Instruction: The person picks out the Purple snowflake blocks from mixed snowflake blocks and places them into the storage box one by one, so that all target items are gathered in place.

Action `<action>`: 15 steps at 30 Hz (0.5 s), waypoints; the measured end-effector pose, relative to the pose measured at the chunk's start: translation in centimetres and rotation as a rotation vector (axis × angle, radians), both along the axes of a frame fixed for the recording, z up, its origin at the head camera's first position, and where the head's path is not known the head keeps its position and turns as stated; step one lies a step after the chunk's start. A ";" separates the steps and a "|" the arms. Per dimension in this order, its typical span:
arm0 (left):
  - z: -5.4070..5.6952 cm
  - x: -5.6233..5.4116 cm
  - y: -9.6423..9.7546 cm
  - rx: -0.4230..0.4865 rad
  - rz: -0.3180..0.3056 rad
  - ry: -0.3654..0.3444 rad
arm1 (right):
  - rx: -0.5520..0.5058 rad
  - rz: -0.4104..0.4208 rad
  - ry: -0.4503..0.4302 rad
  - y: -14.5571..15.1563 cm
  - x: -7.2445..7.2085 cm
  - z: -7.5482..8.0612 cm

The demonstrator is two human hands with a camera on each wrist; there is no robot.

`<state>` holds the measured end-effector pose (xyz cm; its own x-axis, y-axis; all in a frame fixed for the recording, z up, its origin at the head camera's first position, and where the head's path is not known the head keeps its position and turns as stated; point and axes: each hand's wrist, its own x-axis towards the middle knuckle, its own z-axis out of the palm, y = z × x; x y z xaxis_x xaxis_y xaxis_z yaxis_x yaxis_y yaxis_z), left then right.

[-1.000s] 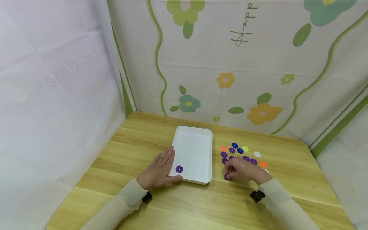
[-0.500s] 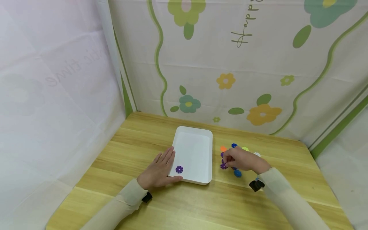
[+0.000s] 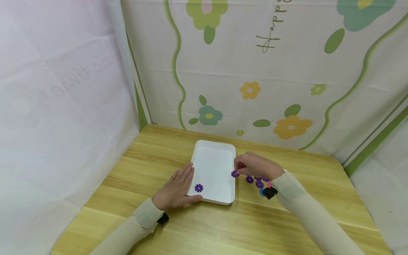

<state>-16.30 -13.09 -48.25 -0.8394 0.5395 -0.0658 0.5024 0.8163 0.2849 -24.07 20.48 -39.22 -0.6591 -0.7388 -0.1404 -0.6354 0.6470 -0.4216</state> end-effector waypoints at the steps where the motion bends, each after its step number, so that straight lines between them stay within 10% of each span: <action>1: 0.0 0.0 0.0 0.001 0.001 -0.002 | -0.004 0.006 -0.003 -0.4 -0.1 -0.1; 15: 0.0 -0.1 0.1 -0.035 0.019 0.006 | 0.035 0.018 -0.061 -7.3 -2.0 -2.2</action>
<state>-16.38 -12.96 -48.28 -0.8498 0.5212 -0.0792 0.4885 0.8350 0.2535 -26.06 13.17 -41.41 -0.6354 -0.7443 -0.2058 -0.6205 0.6508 -0.4376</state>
